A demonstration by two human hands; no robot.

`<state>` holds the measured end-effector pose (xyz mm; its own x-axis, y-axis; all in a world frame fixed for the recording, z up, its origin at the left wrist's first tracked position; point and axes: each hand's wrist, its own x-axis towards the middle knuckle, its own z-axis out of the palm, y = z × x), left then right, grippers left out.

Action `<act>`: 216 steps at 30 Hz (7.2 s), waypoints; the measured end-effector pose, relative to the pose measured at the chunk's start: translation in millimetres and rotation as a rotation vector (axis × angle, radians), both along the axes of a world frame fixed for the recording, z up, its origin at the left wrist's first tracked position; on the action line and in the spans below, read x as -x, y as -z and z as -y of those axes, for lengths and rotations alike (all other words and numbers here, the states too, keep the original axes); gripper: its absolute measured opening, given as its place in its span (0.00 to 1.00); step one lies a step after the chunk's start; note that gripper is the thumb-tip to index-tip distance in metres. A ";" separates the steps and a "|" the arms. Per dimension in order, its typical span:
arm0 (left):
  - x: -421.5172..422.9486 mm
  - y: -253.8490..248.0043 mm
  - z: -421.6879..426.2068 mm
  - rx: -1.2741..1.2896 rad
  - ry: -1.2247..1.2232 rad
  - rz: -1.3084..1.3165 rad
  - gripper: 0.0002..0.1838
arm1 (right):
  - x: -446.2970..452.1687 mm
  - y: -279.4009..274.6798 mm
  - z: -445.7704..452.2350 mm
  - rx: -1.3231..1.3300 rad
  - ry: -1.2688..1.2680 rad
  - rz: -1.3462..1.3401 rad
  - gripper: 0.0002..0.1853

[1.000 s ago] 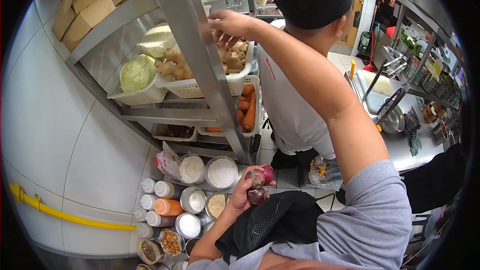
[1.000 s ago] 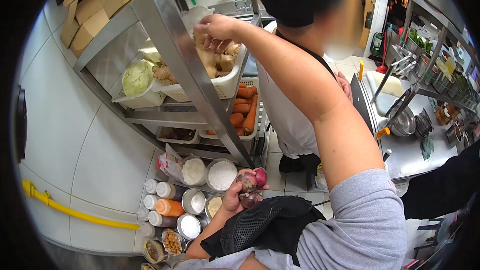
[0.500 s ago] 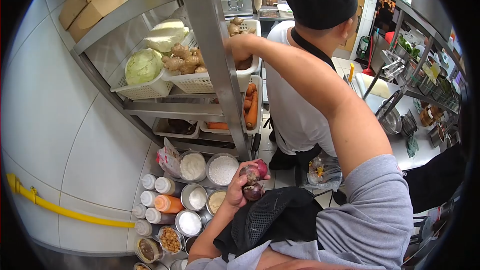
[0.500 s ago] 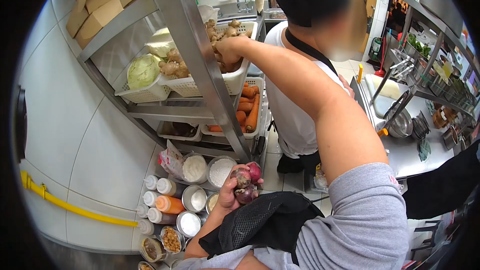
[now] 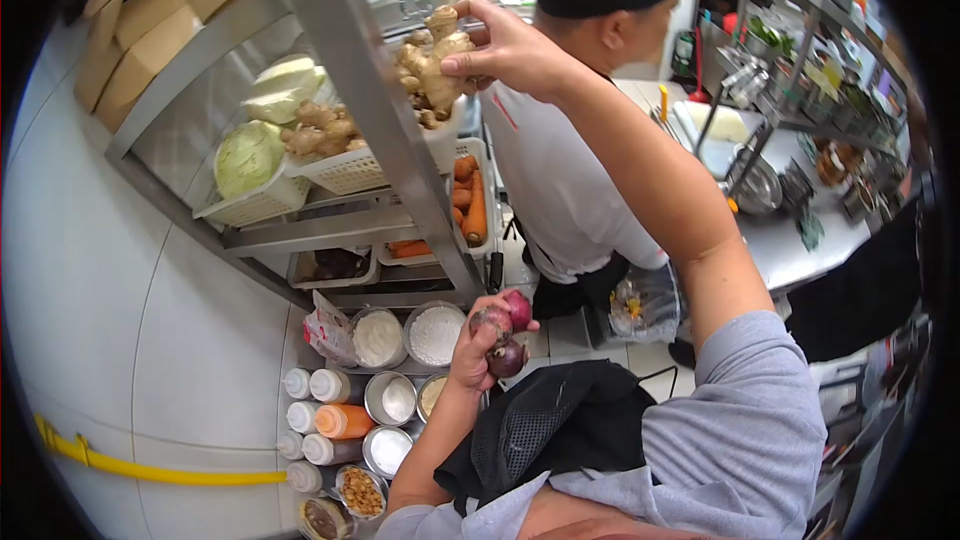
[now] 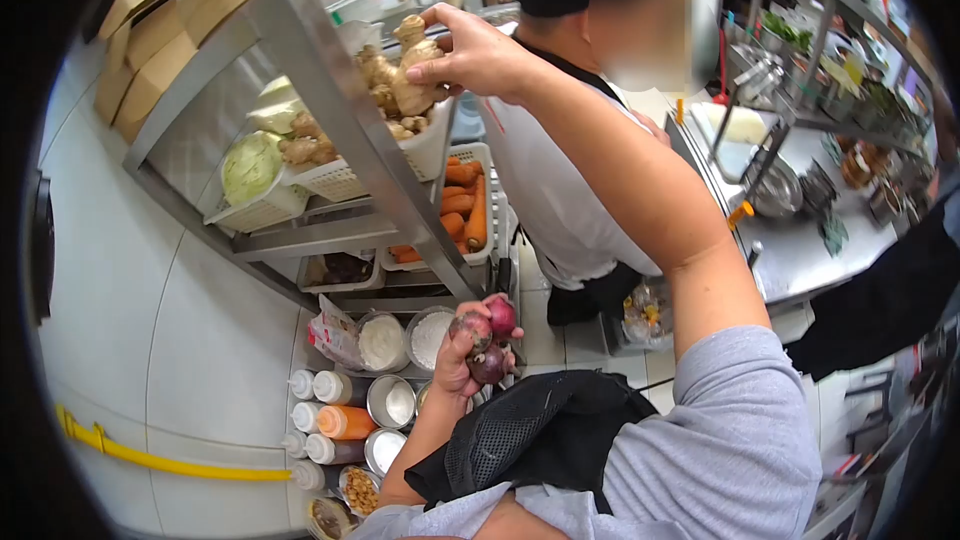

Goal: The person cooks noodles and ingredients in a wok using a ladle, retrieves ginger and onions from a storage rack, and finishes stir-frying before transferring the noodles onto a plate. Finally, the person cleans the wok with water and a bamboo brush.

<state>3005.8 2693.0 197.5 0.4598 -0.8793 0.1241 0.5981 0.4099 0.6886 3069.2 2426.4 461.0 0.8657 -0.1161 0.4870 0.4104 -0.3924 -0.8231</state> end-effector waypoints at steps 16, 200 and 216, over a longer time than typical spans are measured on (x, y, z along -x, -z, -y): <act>71.2 -8.8 91.9 0.154 0.558 0.108 0.47 | 327.8 159.5 -6.2 -0.292 0.388 -0.423 0.36; 1920.8 376.6 1823.5 -0.875 0.869 0.689 0.10 | 2114.6 460.6 822.1 -1.958 2.094 -0.667 0.15; 1990.1 474.5 1971.8 -0.992 0.820 0.885 0.18 | 2542.9 350.8 1222.9 -1.943 1.429 -1.228 0.18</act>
